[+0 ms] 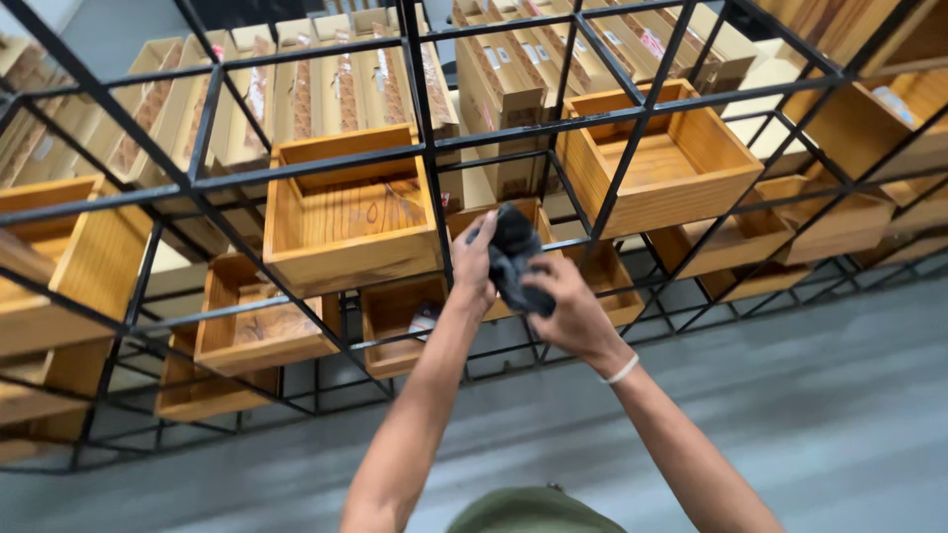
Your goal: The person removes wooden drawers from a metal shelving unit, wipes them with a dark cloth on the floor, and places them back on the shelves. The person also wipes the metal frame of the shelving unit with the cloth.
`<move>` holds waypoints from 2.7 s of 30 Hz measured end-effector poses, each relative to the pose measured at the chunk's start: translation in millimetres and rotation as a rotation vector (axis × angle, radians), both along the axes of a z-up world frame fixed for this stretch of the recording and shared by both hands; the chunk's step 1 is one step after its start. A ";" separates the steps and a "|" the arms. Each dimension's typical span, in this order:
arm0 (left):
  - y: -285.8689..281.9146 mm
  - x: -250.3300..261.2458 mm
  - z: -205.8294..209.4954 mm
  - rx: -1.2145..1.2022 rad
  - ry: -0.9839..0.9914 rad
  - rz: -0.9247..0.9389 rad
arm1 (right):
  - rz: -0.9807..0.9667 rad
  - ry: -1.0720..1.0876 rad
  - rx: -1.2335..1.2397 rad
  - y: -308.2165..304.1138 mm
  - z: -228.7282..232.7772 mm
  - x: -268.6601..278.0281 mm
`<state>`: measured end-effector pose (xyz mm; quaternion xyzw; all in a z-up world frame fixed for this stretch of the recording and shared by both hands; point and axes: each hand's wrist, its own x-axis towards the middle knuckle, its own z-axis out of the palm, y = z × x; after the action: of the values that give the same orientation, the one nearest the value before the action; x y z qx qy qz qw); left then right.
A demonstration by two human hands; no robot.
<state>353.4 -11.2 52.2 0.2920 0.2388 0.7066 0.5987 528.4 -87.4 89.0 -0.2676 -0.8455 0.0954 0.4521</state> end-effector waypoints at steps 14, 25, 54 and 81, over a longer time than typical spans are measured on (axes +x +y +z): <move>-27.6 -21.9 -7.6 0.219 0.651 -0.150 | -0.091 0.082 -0.868 49.8 -69.1 19.7; -46.3 -10.2 14.6 0.369 1.006 -0.076 | 0.280 0.314 -0.897 68.4 -53.0 52.8; -15.1 19.8 -66.1 0.412 1.240 -0.409 | -0.033 -0.867 -0.594 121.7 -13.4 180.5; -44.8 -22.3 -70.2 -0.114 0.110 -0.023 | 0.422 0.867 -1.303 101.0 -202.8 165.8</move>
<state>331.1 -56.0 -18.0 0.2986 0.3079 0.6676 0.6085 694.3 13.6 -113.8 -0.2512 -0.4024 0.7473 0.4653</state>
